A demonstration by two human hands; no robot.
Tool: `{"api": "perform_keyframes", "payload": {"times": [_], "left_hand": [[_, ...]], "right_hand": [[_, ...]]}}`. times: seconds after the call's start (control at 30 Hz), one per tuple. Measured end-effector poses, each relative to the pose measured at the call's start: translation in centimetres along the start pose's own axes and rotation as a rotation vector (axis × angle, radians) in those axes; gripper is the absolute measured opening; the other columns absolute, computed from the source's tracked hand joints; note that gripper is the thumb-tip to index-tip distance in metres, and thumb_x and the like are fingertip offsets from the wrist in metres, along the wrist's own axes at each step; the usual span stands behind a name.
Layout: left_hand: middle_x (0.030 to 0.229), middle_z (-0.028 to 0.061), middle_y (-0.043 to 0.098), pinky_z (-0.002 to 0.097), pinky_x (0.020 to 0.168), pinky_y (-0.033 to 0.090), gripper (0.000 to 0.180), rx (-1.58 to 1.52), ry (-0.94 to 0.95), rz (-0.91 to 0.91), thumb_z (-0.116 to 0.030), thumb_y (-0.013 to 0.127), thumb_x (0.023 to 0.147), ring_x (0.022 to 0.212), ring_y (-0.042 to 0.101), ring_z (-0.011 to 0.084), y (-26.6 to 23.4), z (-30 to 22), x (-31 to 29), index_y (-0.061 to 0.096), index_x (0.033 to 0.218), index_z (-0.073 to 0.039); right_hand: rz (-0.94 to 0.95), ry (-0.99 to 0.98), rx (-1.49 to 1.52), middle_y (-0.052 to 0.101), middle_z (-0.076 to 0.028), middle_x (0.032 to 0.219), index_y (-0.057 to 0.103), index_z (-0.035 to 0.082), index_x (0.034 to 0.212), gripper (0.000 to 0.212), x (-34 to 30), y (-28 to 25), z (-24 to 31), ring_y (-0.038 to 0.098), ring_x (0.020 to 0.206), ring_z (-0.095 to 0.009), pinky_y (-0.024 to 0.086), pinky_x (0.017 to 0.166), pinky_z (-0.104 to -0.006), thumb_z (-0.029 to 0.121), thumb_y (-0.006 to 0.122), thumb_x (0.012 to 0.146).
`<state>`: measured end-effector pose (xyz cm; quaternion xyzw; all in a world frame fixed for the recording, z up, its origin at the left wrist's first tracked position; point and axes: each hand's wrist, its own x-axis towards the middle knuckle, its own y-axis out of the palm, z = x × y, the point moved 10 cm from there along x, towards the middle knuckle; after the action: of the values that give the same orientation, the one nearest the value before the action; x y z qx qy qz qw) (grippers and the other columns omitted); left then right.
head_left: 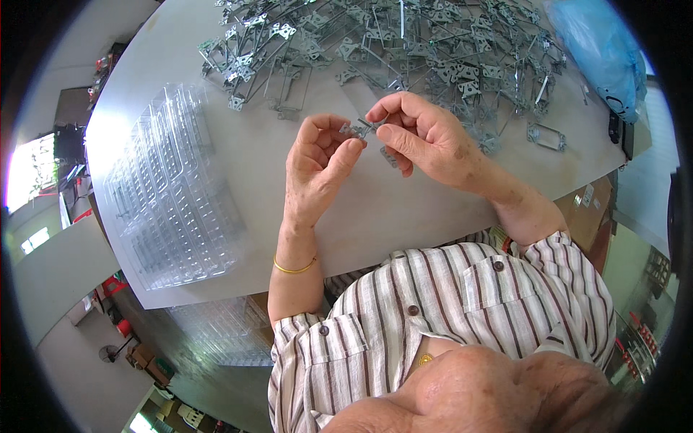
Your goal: The person assembles metal components by attaching pins to metal frames by hand, placing the assembled pieces into compartments of a plastic tray.
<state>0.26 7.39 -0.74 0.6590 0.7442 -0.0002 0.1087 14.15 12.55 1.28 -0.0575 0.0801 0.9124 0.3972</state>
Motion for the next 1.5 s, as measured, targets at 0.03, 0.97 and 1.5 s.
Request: {"api": "perform_keyframes", "payload": {"times": [0.03,0.97,1.5], "left_hand": [[0.093,0.0078,0.069,0.0191,0.059,0.044,0.033,0.000,0.000,-0.002,-0.017,0.069,0.095,0.072,0.058,0.0075,0.0,0.1,0.0,0.055,0.121,-0.001],[0.092,0.0136,0.069,0.0212,0.051,0.039,0.030,-0.129,-0.034,0.164,-0.018,0.057,0.101,0.060,0.054,0.0092,1.4,0.1,-0.3,0.057,0.123,0.002],[0.090,0.0194,0.067,0.0262,0.048,0.043,0.033,-0.463,-0.077,0.123,-0.025,0.046,0.107,0.056,0.059,0.0173,0.7,0.4,0.0,0.052,0.123,0.003]], "right_hand": [[0.004,-0.001,-0.021,0.061,-0.001,0.081,0.056,0.002,0.118,0.020,0.0,0.1,0.2,0.057,0.062,-0.006,0.047,0.053,-0.0225,0.015,0.056,0.103],[-0.215,-0.115,0.061,0.066,-0.002,0.087,0.056,0.004,0.104,0.013,-0.7,-2.8,2.2,0.060,0.067,-0.003,0.047,0.055,-0.0185,0.015,0.062,0.100],[-0.241,-0.628,-0.507,0.069,-0.007,0.084,0.059,0.004,0.099,0.015,-1.9,-0.8,5.8,0.070,0.071,-0.014,0.056,0.062,-0.0261,-0.001,0.070,0.089]]}}
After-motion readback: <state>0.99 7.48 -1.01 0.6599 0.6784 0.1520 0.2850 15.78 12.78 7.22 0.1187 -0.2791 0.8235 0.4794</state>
